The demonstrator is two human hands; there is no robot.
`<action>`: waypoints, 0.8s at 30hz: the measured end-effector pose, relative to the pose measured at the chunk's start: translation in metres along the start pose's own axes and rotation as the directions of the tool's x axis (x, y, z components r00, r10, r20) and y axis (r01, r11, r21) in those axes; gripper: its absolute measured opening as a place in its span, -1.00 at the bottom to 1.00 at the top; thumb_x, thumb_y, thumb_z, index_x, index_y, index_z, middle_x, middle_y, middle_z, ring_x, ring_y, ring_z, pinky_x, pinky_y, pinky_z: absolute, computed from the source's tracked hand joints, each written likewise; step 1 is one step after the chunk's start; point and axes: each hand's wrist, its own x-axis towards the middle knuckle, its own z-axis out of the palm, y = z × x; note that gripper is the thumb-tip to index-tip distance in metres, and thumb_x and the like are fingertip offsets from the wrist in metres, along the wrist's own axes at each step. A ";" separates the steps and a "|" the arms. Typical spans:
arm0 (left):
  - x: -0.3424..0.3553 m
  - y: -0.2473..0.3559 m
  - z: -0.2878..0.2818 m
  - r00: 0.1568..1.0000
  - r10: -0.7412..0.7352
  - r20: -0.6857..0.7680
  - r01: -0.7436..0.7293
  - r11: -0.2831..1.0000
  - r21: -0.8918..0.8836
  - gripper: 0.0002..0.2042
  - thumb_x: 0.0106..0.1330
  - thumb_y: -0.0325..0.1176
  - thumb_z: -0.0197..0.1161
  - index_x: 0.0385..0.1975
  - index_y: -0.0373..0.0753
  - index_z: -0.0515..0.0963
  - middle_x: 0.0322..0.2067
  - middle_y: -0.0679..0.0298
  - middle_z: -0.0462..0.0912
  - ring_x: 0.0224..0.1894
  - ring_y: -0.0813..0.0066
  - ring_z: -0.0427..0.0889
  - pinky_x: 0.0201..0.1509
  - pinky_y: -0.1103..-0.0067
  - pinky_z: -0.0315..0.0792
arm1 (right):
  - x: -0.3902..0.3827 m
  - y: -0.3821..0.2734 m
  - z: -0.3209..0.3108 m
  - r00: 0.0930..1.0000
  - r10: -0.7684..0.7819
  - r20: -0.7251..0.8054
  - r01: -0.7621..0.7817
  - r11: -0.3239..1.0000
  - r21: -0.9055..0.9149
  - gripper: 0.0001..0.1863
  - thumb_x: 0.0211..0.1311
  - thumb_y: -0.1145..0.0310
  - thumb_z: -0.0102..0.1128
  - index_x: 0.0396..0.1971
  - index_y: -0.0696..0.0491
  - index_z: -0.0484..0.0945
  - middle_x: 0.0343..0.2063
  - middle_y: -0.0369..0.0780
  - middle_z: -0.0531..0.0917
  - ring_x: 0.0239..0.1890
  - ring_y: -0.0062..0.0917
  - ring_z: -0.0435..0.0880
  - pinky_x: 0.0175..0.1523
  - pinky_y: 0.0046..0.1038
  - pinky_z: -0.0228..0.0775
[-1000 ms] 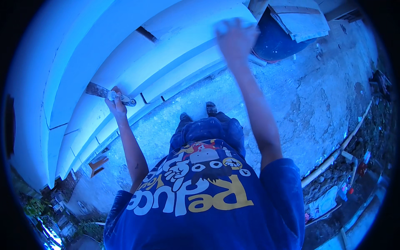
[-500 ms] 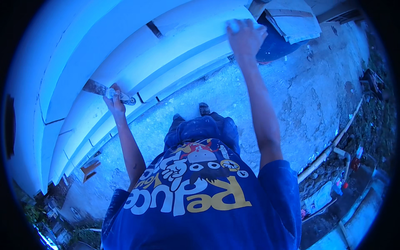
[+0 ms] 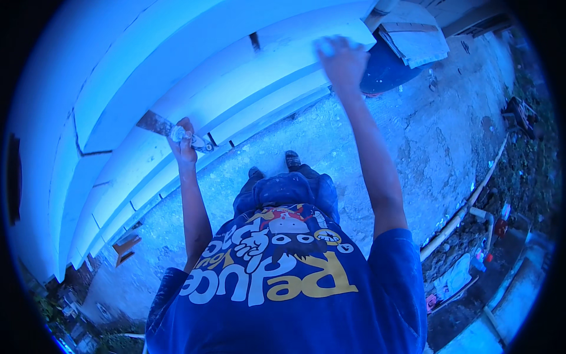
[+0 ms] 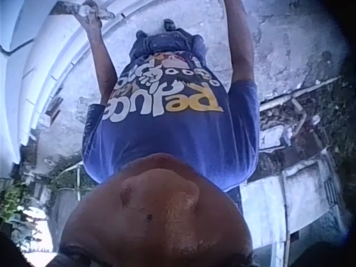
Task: The person is using a putty knife and a cloth to patch or smooth out a gap or crack in a white wall structure.
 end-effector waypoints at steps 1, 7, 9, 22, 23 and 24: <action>-0.002 0.008 0.008 0.998 -0.050 -0.046 0.047 0.998 -0.045 -0.49 0.24 -0.05 0.33 -0.06 -0.42 0.51 -0.35 0.23 0.55 -0.32 0.52 0.50 -0.23 0.54 0.37 | 0.005 0.005 -0.003 0.994 0.103 -0.037 -0.106 0.990 -0.092 -0.71 0.19 -0.10 0.28 -0.22 -0.28 0.72 -0.13 -0.35 0.68 -0.09 -0.13 0.58 0.10 -0.09 0.29; -0.001 0.010 0.008 0.998 -0.049 0.038 0.053 0.992 -0.113 -0.48 0.24 -0.07 0.33 -0.02 -0.43 0.47 -0.34 0.23 0.54 -0.31 0.53 0.49 -0.24 0.55 0.37 | -0.086 -0.180 0.005 0.978 -0.149 0.147 0.098 0.946 0.307 -0.61 0.18 -0.13 0.25 -0.12 -0.23 0.71 0.13 -0.21 0.56 0.14 0.12 0.42 0.36 0.16 0.07; -0.006 0.004 0.003 1.000 -0.009 -0.006 0.008 0.995 -0.098 -0.49 0.24 -0.08 0.33 -0.04 -0.42 0.48 -0.35 0.25 0.53 -0.33 0.53 0.49 -0.27 0.56 0.37 | -0.104 -0.225 -0.035 0.904 -0.415 0.107 0.365 0.877 0.312 -0.64 0.19 -0.09 0.25 -0.11 -0.24 0.70 0.13 -0.23 0.59 0.16 0.01 0.47 0.38 0.09 0.08; 0.004 0.022 0.004 0.952 -0.030 0.305 0.065 0.992 -0.105 -0.65 0.29 -0.20 0.23 -0.12 -0.38 0.53 -0.42 0.34 0.56 -0.42 0.60 0.47 -0.35 0.55 0.38 | -0.052 -0.146 -0.004 0.977 0.029 0.213 -0.030 1.000 0.003 -0.63 0.18 -0.08 0.30 -0.10 -0.25 0.72 0.02 -0.31 0.68 0.03 -0.27 0.62 0.23 -0.03 0.26; 0.002 0.024 0.005 0.953 -0.017 0.303 0.077 0.979 -0.187 -0.64 0.28 -0.21 0.22 -0.09 -0.39 0.51 -0.41 0.33 0.56 -0.41 0.60 0.47 -0.35 0.54 0.38 | -0.081 -0.176 0.001 0.987 -0.126 0.103 0.114 0.986 0.117 -0.63 0.16 -0.07 0.32 -0.08 -0.25 0.71 0.05 -0.30 0.66 0.06 -0.25 0.58 0.24 -0.01 0.25; 0.005 0.018 -0.002 0.931 -0.010 0.364 0.084 0.978 -0.189 -0.63 0.27 -0.24 0.20 -0.05 -0.40 0.49 -0.40 0.33 0.55 -0.39 0.62 0.46 -0.33 0.55 0.38 | -0.096 -0.216 -0.020 0.964 -0.249 0.092 0.228 0.954 0.195 -0.62 0.14 -0.06 0.34 -0.08 -0.25 0.70 0.04 -0.30 0.65 0.05 -0.23 0.58 0.25 -0.01 0.24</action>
